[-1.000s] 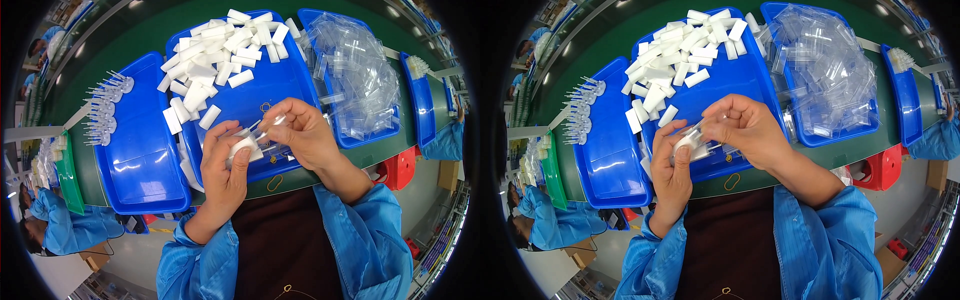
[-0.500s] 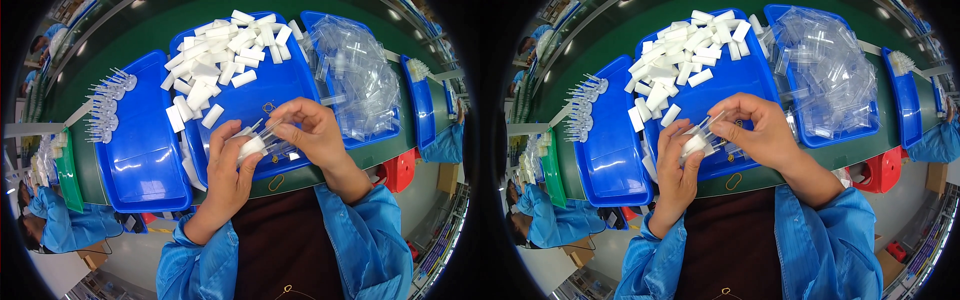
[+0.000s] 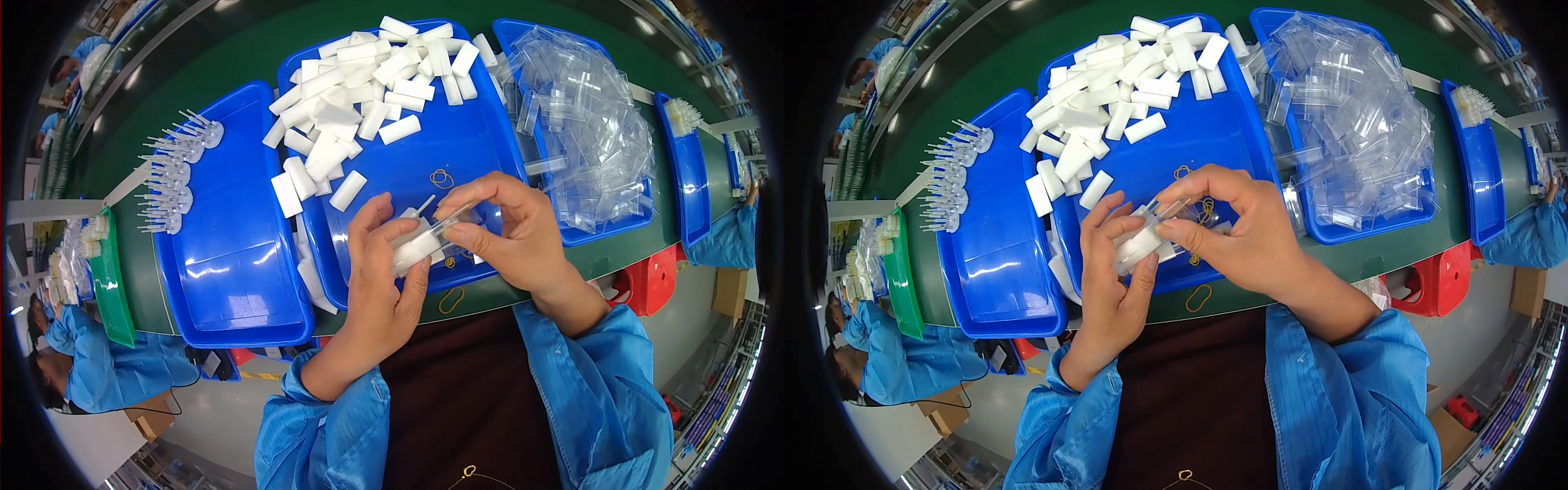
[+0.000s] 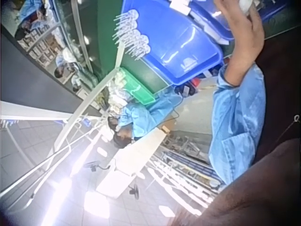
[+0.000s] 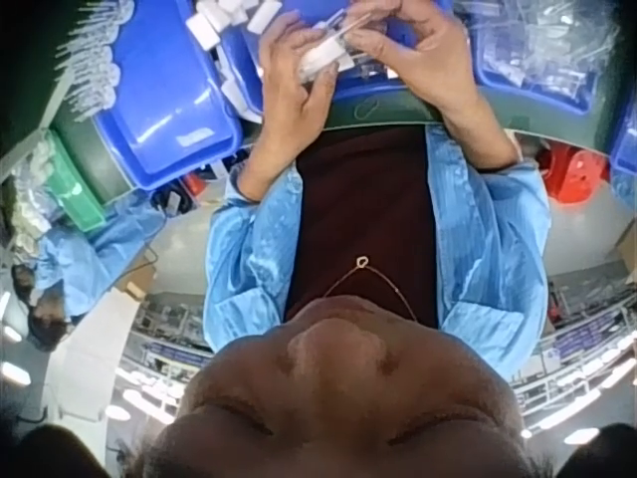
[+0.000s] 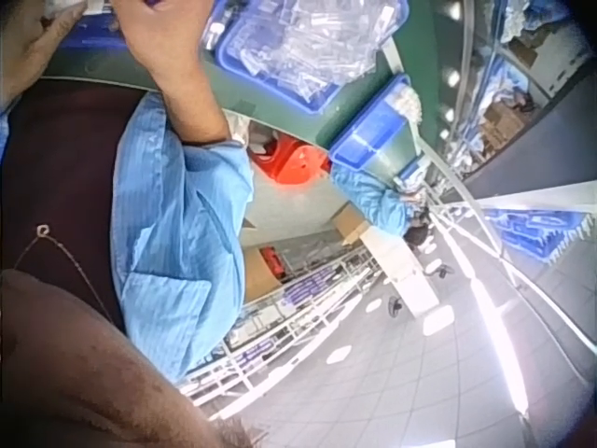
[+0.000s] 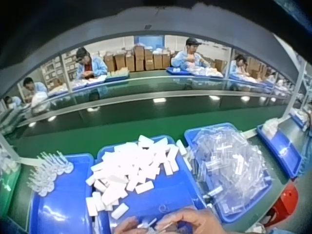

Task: The person assembles product components by fitting white foam pieces and transparent plastic sleeves onto plastic stems, grouping them into bundles, and securing each bundle with a rubber band by hand.

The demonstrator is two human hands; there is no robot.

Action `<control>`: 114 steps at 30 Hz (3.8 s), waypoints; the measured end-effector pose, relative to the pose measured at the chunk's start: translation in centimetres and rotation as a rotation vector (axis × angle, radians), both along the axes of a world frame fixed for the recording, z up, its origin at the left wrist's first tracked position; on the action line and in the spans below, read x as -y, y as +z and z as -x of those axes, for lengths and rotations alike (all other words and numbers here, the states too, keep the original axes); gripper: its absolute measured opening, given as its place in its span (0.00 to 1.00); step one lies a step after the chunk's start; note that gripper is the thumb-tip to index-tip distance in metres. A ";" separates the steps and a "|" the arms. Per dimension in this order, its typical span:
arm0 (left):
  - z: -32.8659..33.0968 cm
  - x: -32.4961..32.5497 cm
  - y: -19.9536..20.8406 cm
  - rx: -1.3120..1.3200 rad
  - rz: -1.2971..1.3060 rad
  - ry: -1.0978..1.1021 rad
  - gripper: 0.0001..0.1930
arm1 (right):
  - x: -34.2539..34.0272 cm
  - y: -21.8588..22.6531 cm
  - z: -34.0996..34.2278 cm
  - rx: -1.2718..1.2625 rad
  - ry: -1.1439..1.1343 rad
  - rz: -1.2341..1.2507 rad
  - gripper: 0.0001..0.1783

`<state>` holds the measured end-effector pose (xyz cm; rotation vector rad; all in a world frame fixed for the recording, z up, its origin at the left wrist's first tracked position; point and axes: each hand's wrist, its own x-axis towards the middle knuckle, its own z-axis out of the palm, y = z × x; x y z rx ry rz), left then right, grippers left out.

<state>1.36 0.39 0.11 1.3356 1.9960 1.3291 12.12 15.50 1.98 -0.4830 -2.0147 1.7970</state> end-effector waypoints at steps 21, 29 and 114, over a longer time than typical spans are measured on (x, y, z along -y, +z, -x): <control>-0.5 -0.1 -1.4 -0.091 -0.329 -0.028 0.38 | 1.9 -1.4 -0.6 -0.062 0.012 -0.163 0.11; -0.8 -0.2 -1.3 -0.084 -0.332 -0.095 0.28 | 2.4 -0.6 -1.2 -0.062 -0.053 -0.336 0.12; 0.1 0.4 -0.7 0.316 -0.197 -0.007 0.09 | -5.9 2.0 -2.4 0.468 -0.092 -1.547 0.03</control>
